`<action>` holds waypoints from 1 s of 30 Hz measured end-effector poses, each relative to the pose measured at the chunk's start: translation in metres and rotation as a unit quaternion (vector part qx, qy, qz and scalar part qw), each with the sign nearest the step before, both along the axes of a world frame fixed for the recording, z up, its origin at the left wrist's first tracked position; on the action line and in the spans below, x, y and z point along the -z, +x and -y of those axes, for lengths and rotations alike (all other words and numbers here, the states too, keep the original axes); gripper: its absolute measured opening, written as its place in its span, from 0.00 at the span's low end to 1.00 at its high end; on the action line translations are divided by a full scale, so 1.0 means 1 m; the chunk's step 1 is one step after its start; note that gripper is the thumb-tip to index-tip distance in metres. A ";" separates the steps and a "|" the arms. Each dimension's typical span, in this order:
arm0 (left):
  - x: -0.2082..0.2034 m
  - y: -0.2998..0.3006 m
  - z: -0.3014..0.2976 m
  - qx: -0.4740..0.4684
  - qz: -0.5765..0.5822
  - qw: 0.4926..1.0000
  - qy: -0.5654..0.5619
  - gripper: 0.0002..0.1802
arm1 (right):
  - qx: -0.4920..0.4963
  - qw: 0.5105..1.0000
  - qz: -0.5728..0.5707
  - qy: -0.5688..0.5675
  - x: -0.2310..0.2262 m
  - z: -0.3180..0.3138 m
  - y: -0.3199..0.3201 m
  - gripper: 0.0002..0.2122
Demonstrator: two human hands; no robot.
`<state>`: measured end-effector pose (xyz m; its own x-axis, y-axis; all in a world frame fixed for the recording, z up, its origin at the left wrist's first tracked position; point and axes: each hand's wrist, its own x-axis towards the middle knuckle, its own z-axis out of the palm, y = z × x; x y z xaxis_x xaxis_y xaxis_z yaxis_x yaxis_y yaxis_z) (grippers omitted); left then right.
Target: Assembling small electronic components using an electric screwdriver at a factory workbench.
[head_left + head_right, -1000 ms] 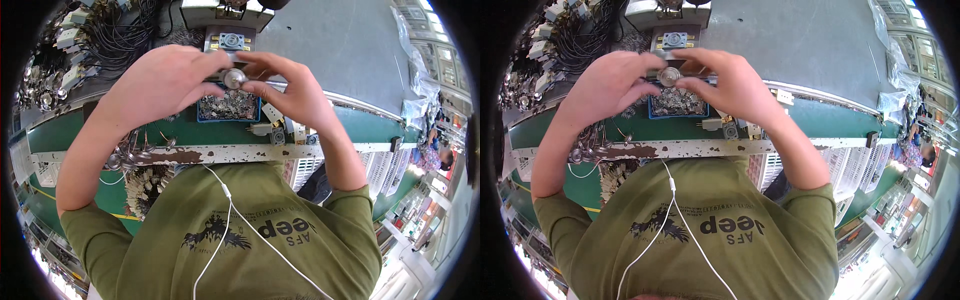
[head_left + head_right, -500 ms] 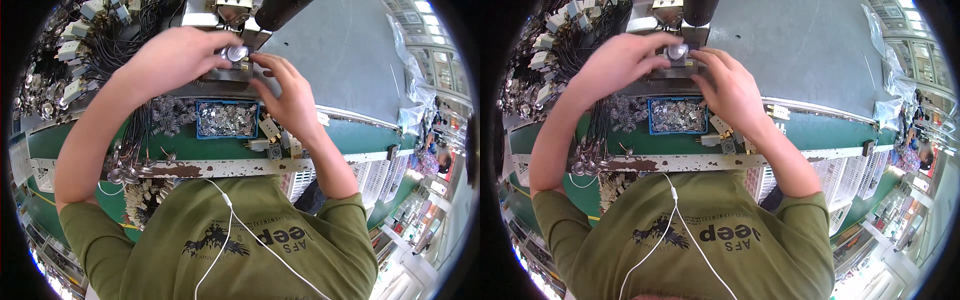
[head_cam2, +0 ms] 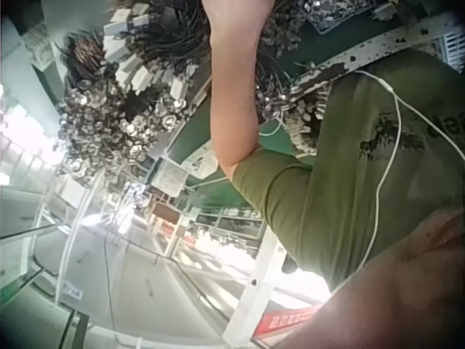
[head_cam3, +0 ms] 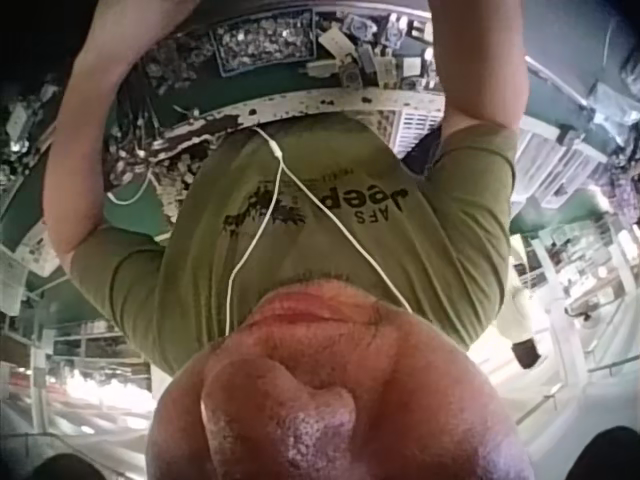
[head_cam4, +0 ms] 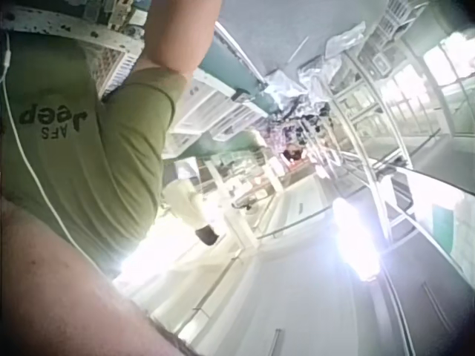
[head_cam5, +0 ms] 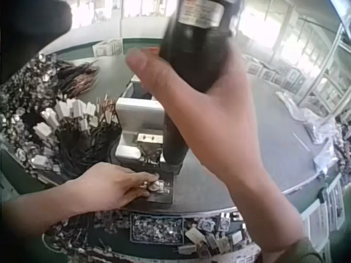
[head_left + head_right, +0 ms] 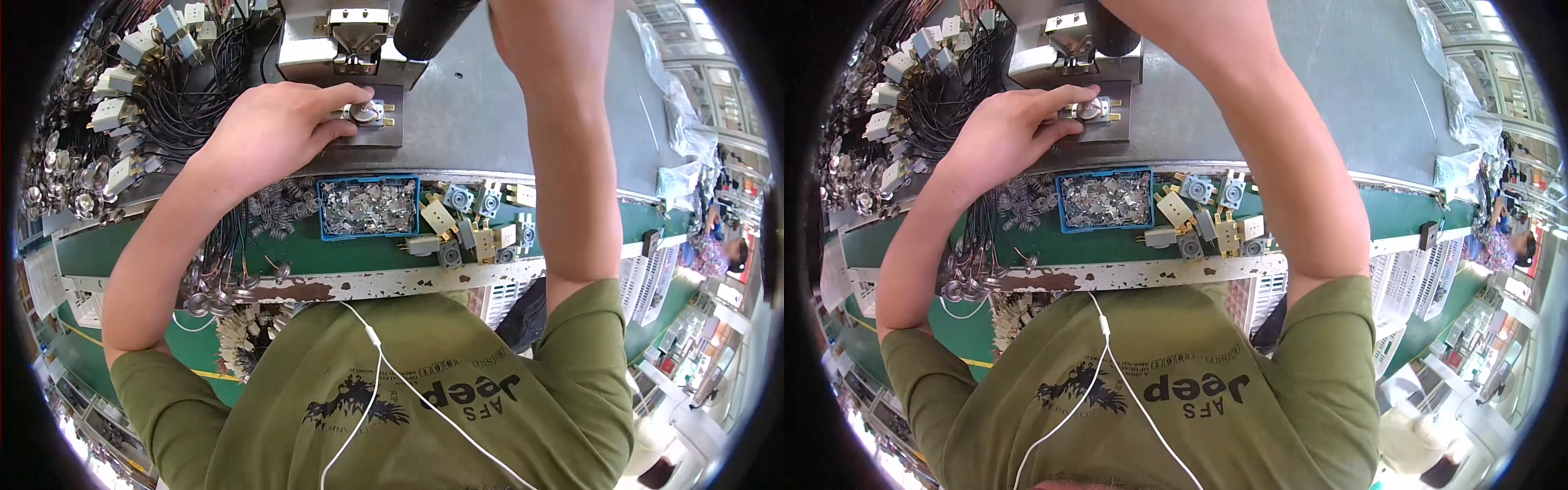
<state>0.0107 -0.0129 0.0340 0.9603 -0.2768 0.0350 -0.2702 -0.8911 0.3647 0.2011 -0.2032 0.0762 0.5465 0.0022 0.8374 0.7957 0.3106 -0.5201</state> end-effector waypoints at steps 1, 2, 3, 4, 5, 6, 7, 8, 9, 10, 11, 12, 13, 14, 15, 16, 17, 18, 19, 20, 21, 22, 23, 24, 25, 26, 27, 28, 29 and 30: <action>-0.002 0.001 0.001 -0.007 -0.010 1.000 0.001 0.18 | 0.000 1.000 -0.005 0.000 -0.001 0.002 0.000 0.12; 0.000 0.002 0.001 -0.006 -0.009 1.000 0.000 0.18 | -0.001 1.000 -0.009 -0.001 0.001 0.005 -0.004 0.12; 0.007 0.001 -0.002 -0.009 -0.005 1.000 -0.008 0.18 | -0.010 1.000 -0.015 -0.002 -0.002 0.002 -0.020 0.12; 0.010 0.000 -0.004 -0.007 0.000 1.000 -0.017 0.18 | -0.014 1.000 -0.021 -0.003 -0.005 0.003 -0.027 0.12; 0.010 0.000 -0.005 -0.010 0.001 1.000 -0.018 0.18 | -0.019 0.999 -0.025 -0.004 -0.010 0.008 -0.034 0.12; 0.010 0.001 -0.004 -0.002 0.005 1.000 -0.024 0.18 | -0.019 0.999 -0.029 -0.006 -0.016 0.020 -0.037 0.12; 0.011 0.001 -0.005 0.002 0.008 1.000 -0.029 0.18 | -0.023 0.999 -0.033 -0.007 -0.021 0.023 -0.047 0.12; 0.012 0.002 -0.005 0.000 0.009 1.000 -0.030 0.18 | -0.026 0.999 -0.037 -0.008 -0.023 0.019 -0.057 0.12; 0.013 0.002 -0.005 0.004 0.010 1.000 -0.025 0.19 | -0.030 0.999 -0.042 -0.009 -0.027 0.017 -0.067 0.13; 0.014 0.002 -0.005 0.009 0.011 1.000 -0.019 0.19 | -0.033 0.998 -0.046 -0.010 -0.029 0.016 -0.071 0.13; 0.014 0.002 -0.005 0.006 0.012 1.000 -0.020 0.19 | -0.037 0.998 -0.050 -0.010 -0.031 0.013 -0.076 0.13; 0.012 0.002 -0.005 0.010 0.009 1.000 -0.015 0.19 | -0.040 0.998 -0.054 -0.010 -0.032 0.012 -0.075 0.13; 0.010 0.002 -0.005 0.014 0.006 1.000 -0.010 0.19 | -0.043 0.997 -0.057 -0.010 -0.035 0.011 -0.074 0.13; 0.009 0.003 -0.004 0.012 0.007 1.000 -0.010 0.19 | -0.046 0.997 -0.061 -0.010 -0.038 0.017 -0.065 0.13; 0.008 0.004 -0.004 0.013 0.001 1.000 -0.003 0.19 | -0.049 0.997 -0.064 -0.009 -0.047 0.015 -0.057 0.13; 0.008 0.003 -0.003 0.014 -0.004 1.000 0.003 0.18 | -0.052 0.996 -0.067 -0.009 -0.040 0.006 -0.063 0.13; 0.009 0.002 -0.002 0.013 -0.002 1.000 0.004 0.18 | -0.055 0.996 -0.069 -0.008 -0.042 0.001 -0.069 0.13; 0.013 -0.002 -0.005 0.009 0.008 1.000 -0.001 0.18 | -0.067 0.995 -0.072 -0.006 -0.043 -0.015 -0.083 0.13; 0.014 0.000 -0.004 0.017 0.026 0.999 -0.009 0.18 | -0.068 0.995 -0.068 -0.005 -0.048 -0.023 -0.092 0.13; 0.014 0.003 -0.002 0.019 0.028 0.999 -0.003 0.18 | -0.070 0.995 -0.065 -0.005 -0.050 -0.039 -0.095 0.13; 0.013 0.001 -0.002 0.015 0.019 1.000 -0.003 0.18 | -0.075 0.995 -0.067 -0.004 -0.051 -0.048 -0.102 0.14; 0.013 0.000 -0.001 0.011 0.010 1.000 -0.004 0.18 | -0.081 0.994 -0.069 -0.004 -0.052 -0.051 -0.103 0.14; 0.013 0.000 -0.002 0.006 0.012 1.000 -0.003 0.18 | -0.077 0.992 -0.096 0.004 -0.050 -0.055 -0.102 0.13; 0.013 0.000 -0.002 0.008 0.006 1.000 0.000 0.19 | -0.071 0.990 -0.123 0.012 -0.048 -0.057 -0.101 0.12; 0.012 0.000 -0.001 0.009 0.000 1.000 0.002 0.19 | -0.073 0.990 -0.121 0.011 -0.047 -0.058 -0.100 0.12; 0.011 0.000 -0.001 0.007 0.002 1.000 0.001 0.19 | -0.054 0.992 -0.115 0.005 -0.046 -0.058 -0.098 0.12; 0.009 0.000 -0.001 0.004 -0.006 1.000 0.004 0.19 | -0.036 0.993 -0.110 -0.001 -0.047 -0.059 -0.097 0.13; 0.008 -0.001 -0.001 0.002 -0.014 1.000 0.007 0.19 | -0.039 0.993 -0.108 -0.002 -0.047 -0.059 -0.098 0.13; 0.008 -0.001 -0.001 -0.001 -0.013 1.000 0.006 0.19 | -0.046 0.992 -0.120 -0.007 -0.048 -0.060 -0.099 0.13; 0.009 0.000 -0.002 0.004 -0.014 1.000 0.004 0.19 | -0.052 0.990 -0.133 -0.013 -0.048 -0.060 -0.100 0.13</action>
